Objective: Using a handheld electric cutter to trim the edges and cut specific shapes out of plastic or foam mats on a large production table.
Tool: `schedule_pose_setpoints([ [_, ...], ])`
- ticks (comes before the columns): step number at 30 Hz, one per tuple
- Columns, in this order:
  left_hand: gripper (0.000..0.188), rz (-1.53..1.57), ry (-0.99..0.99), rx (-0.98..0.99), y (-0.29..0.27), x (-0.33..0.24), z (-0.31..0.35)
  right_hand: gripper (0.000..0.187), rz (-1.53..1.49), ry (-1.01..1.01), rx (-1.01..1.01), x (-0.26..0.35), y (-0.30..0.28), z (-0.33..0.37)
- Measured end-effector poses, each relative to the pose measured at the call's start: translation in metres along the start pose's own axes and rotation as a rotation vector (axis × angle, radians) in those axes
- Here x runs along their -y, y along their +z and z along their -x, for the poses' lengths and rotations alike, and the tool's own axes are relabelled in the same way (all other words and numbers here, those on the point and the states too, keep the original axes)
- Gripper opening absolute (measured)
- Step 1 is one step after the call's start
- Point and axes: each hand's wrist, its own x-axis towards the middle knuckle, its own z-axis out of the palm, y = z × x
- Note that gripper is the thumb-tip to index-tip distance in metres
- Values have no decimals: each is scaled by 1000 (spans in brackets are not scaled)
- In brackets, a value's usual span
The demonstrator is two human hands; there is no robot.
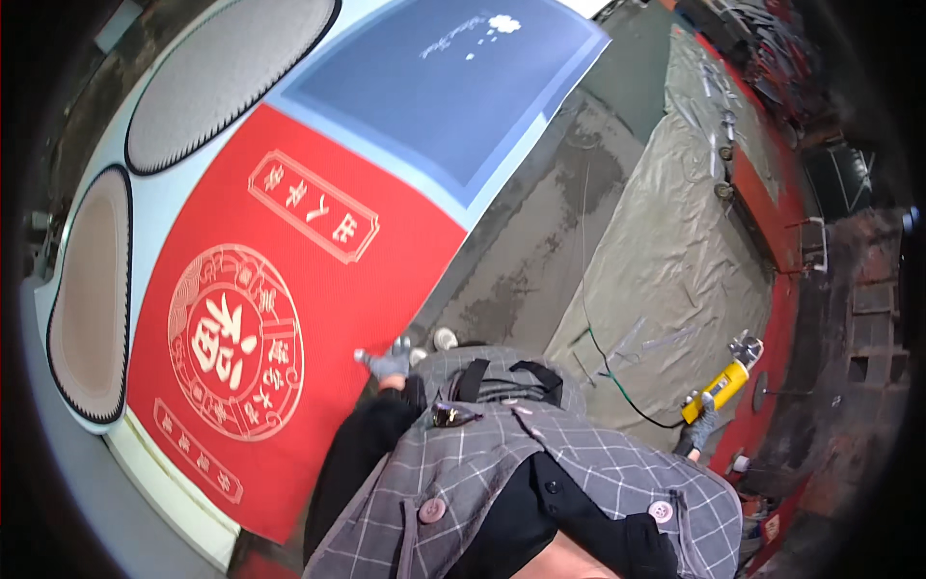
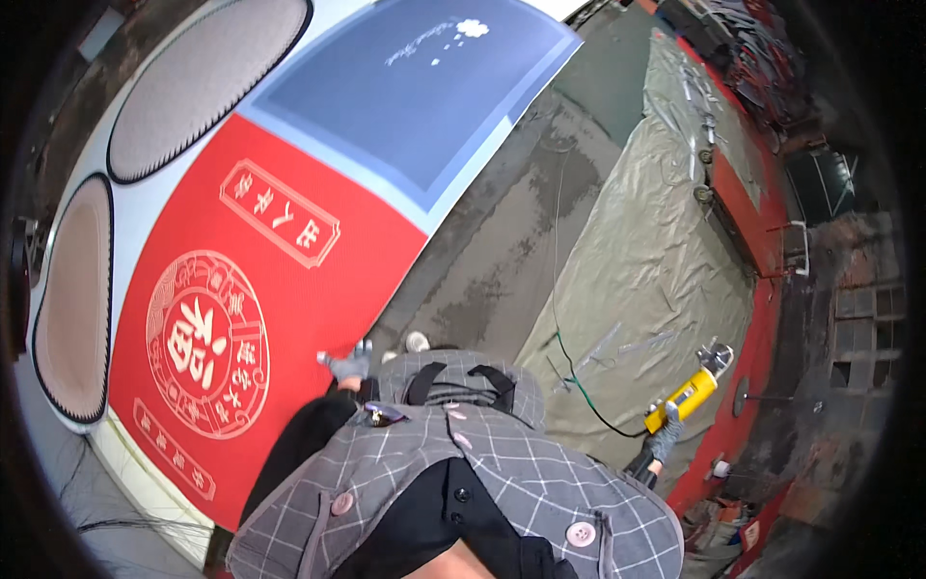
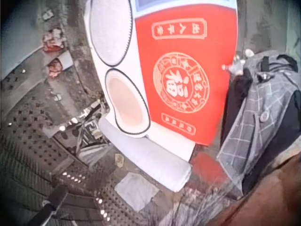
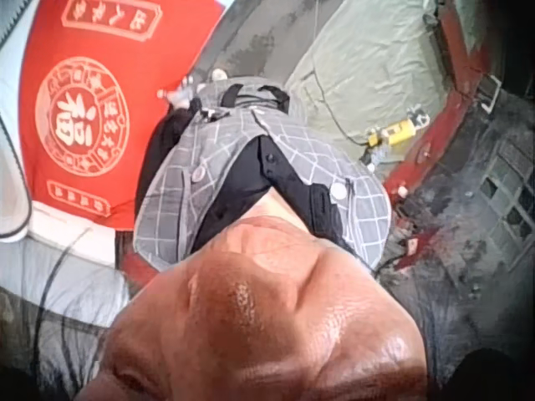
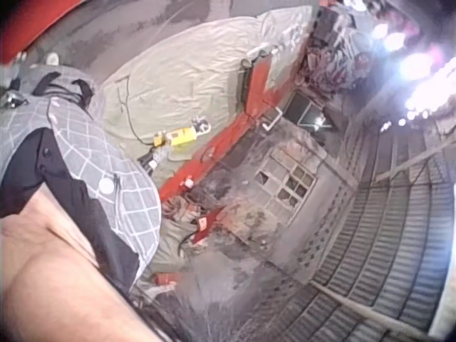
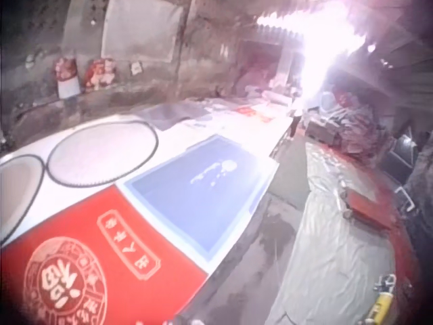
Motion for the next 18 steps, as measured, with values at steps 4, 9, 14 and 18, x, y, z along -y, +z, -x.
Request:
schedule_pose_setpoints([
  [4,69,2,231,100,6,19,11,40,192,77,132,-26,64,-18],
  [9,50,38,109,162,10,30,62,26,500,229,463,-69,171,-10],
  [14,40,22,188,200,21,28,99,33,931,-8,842,-94,293,19],
  [18,44,-188,172,216,22,24,118,39,1239,-260,954,-120,351,14],
])
